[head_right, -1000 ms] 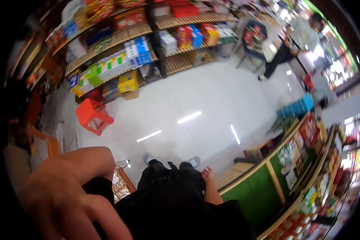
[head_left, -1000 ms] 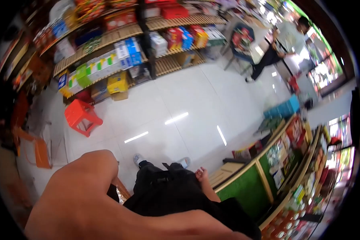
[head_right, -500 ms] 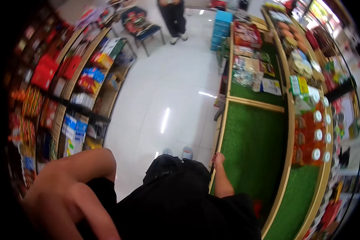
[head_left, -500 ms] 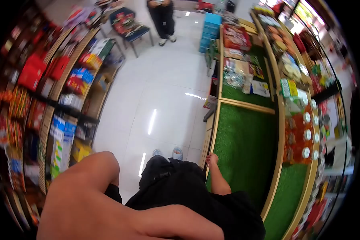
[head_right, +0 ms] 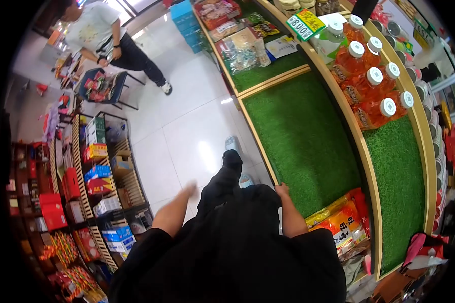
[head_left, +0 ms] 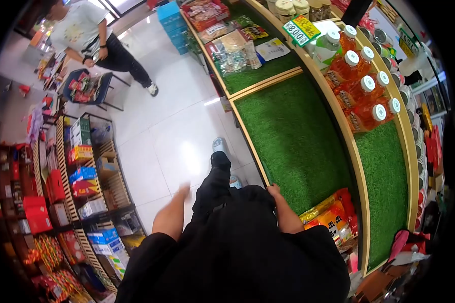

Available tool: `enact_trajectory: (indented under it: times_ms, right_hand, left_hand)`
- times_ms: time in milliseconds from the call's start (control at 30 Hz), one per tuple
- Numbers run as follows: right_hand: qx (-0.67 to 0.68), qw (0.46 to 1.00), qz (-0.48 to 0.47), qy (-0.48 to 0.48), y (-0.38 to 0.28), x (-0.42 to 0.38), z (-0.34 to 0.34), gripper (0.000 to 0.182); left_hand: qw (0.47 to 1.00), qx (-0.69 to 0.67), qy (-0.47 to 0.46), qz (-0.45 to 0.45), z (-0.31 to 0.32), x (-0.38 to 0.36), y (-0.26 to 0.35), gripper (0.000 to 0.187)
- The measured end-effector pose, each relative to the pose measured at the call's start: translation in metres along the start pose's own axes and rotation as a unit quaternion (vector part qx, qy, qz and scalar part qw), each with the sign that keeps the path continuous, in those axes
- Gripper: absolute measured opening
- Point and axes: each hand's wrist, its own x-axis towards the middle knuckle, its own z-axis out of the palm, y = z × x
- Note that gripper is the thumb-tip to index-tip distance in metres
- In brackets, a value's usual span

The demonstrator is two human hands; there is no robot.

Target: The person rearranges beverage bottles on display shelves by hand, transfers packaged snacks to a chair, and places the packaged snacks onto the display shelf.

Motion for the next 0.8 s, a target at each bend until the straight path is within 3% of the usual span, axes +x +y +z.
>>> enact_trajectory:
  times_ms: [67,167,300,400,467,533,600,633,667,700,733,767,800]
  right_hand:
    - [-0.014,1.000,0.011,-0.002,0.003,0.018,-0.009,0.066]
    - [0.127,0.976,0.081,-0.155,0.002,0.029,-0.013,0.055]
    - [0.113,0.975,0.110,-0.156,-0.022,0.036,-0.016,0.047]
    - [0.065,0.993,0.059,-0.084,-0.065,0.071,-0.024,0.042]
    - [0.095,0.995,-0.014,-0.033,-0.111,0.098,-0.035,0.039]
    - [0.190,0.973,-0.132,0.027,-0.163,0.094,-0.057,0.038]
    - [0.276,0.930,-0.215,0.113,-0.207,0.066,-0.080,0.035]
    - [0.296,0.924,-0.210,0.119,-0.212,0.065,-0.091,0.035]
    - [0.256,0.940,-0.205,0.097,-0.210,0.065,-0.101,0.037]
    - [0.214,0.953,-0.199,0.073,-0.201,0.063,-0.108,0.040]
    - [0.227,0.952,-0.193,0.076,-0.190,0.059,-0.112,0.040]
    - [0.122,0.982,-0.112,0.096,-0.174,0.053,-0.113,0.047]
    - [0.006,0.994,-0.031,0.109,-0.154,0.048,-0.113,0.058]
  left_hand:
    - [0.980,0.008,-0.143,-0.135,0.023,-0.042,-0.095,0.041]
    - [0.938,-0.072,-0.225,-0.253,0.011,-0.105,-0.138,0.035]
    - [0.903,-0.155,-0.236,-0.323,0.011,-0.126,-0.144,0.028]
    - [0.906,-0.227,-0.204,-0.294,0.025,-0.098,-0.111,0.023]
    - [0.922,-0.289,-0.156,-0.206,0.024,-0.047,-0.065,0.021]
    - [0.934,-0.348,-0.047,-0.058,-0.007,0.023,0.019,0.019]
    - [0.931,-0.331,0.106,0.111,-0.105,0.026,0.185,0.019]
    - [0.910,-0.309,0.154,0.230,-0.155,0.011,0.262,0.020]
    - [0.856,-0.254,0.218,0.394,-0.205,-0.018,0.327,0.020]
    - [0.810,-0.255,0.256,0.462,-0.249,-0.077,0.390,0.018]
    - [0.724,-0.208,0.353,0.555,-0.277,-0.153,0.442,0.016]
    - [0.683,-0.200,0.389,0.585,-0.295,-0.215,0.462,0.019]
    - [0.573,-0.264,0.256,0.733,-0.309,-0.259,0.469,0.022]
